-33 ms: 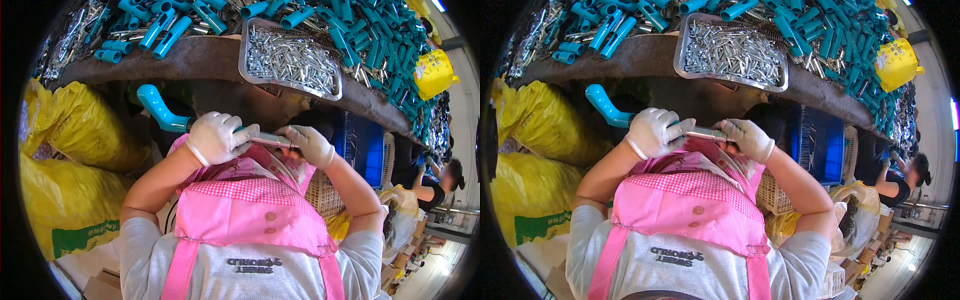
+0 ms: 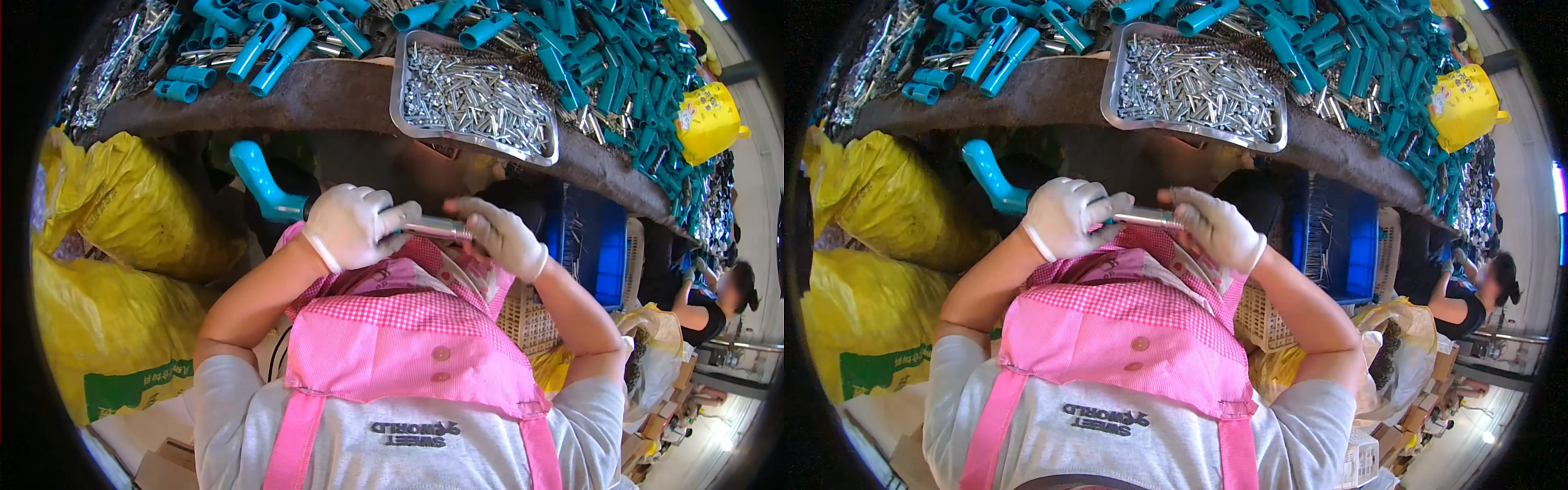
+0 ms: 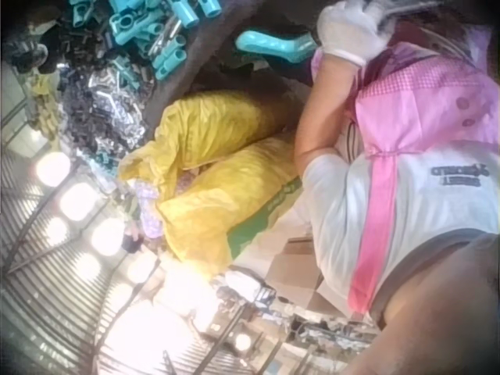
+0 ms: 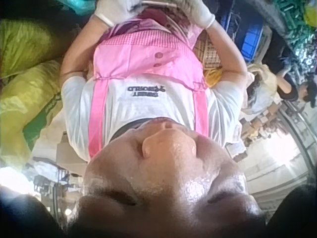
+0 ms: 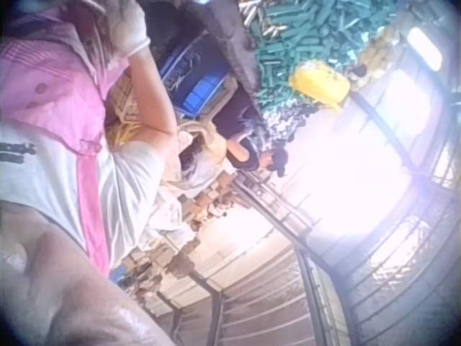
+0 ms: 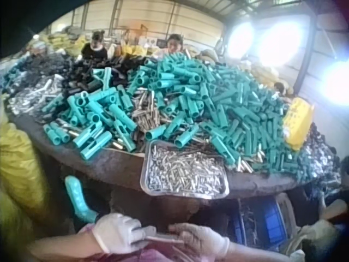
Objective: Assembling teal plastic handles onto metal tubes and securing them with small metal pins.
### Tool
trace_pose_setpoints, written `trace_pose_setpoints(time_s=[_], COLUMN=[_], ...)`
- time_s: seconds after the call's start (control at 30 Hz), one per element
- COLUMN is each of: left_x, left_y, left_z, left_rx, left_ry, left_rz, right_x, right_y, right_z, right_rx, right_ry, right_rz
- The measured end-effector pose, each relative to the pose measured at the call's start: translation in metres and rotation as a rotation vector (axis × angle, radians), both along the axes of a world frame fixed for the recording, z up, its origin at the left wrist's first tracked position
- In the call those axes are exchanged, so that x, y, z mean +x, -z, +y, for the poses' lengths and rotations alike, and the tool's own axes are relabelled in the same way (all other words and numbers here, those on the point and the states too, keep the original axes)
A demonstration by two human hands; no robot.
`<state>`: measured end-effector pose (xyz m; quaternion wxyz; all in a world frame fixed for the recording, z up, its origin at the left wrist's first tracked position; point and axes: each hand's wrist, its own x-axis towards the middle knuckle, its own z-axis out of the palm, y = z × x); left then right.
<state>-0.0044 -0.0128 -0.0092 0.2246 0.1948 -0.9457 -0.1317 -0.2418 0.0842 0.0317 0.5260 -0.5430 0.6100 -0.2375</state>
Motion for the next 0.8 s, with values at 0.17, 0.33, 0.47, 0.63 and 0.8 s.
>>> trace_pose_setpoints(time_s=[0.17,0.33,0.47,0.63,0.8], left_x=[-0.005,0.002,-0.001,0.001,0.002], left_y=[0.010,0.004,0.012,0.007,0.001], left_z=[0.001,-0.003,-0.001,-0.001,-0.002], left_rx=[-0.087,-0.050,-0.030,0.017,-0.104], left_ry=[-0.038,0.054,-0.044,-0.014,-0.006], left_rz=[0.022,-0.025,-0.053,-0.061,-0.030], right_x=[-0.026,0.011,0.006,0.004,-0.015], right_y=[0.034,0.004,0.019,0.024,0.032], right_z=[-0.017,-0.007,-0.006,-0.018,-0.010], right_rx=[0.017,-0.763,-0.392,-1.070,0.329], right_ry=[-0.124,-0.162,-0.058,-0.309,0.072], right_rz=[-0.124,0.422,0.295,0.562,-0.431])
